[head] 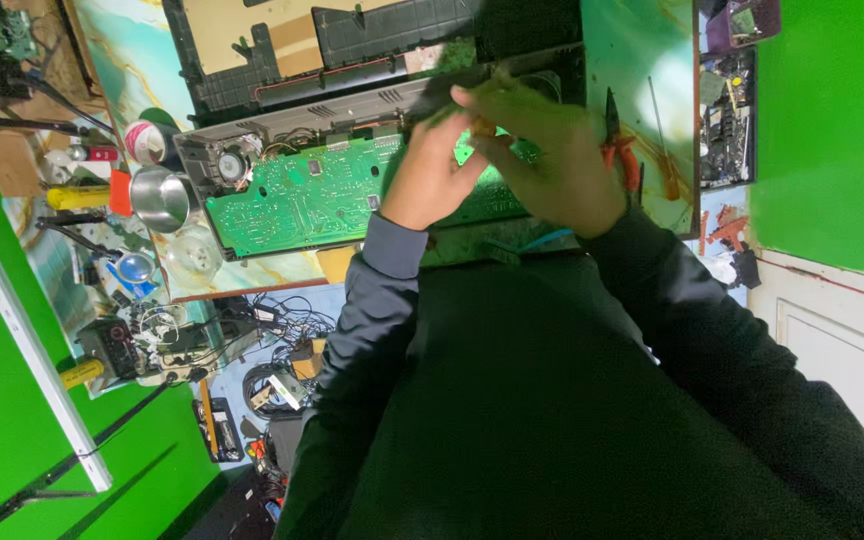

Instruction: The person works on a disassembled electronic device, using a screwdriver to remove screws from a green circuit board. They then use pliers to cut a wire and continue to manipulate components on the board.

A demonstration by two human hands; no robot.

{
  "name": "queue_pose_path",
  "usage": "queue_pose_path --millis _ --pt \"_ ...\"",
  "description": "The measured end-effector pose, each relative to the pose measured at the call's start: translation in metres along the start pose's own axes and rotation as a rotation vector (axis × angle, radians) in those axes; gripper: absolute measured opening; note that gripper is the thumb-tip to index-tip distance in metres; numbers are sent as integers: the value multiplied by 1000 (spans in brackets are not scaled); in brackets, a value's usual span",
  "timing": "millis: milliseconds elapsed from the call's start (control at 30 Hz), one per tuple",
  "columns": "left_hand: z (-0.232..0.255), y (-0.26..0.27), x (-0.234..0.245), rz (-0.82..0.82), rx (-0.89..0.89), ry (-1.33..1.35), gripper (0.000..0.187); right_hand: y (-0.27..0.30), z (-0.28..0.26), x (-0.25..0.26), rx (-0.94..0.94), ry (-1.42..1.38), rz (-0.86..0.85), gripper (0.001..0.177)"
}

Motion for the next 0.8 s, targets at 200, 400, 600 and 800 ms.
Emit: queue_pose_path --millis 200,400,600,800 --pt "-52 24 -31 -190 165 -477 11 4 8 -16 -30 130 -50 40" --pt "-29 16 -14 -48 291 25 26 2 7 -2 161 -227 51 40" --pt "-27 8 -13 22 151 -17 16 5 44 -26 -88 -214 128 18" --pt "-51 21 -30 -88 282 -96 19 0 44 -15 -111 -387 111 30"
Point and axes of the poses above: each hand's wrist, its own y-axis away from the middle knuckle, its own x-axis out of the back of the hand, z = x × y, the point moved 8 cm from there along -y, towards the middle knuckle, and after that the axes turned 14 degrees about y, right-handed, at the moved point
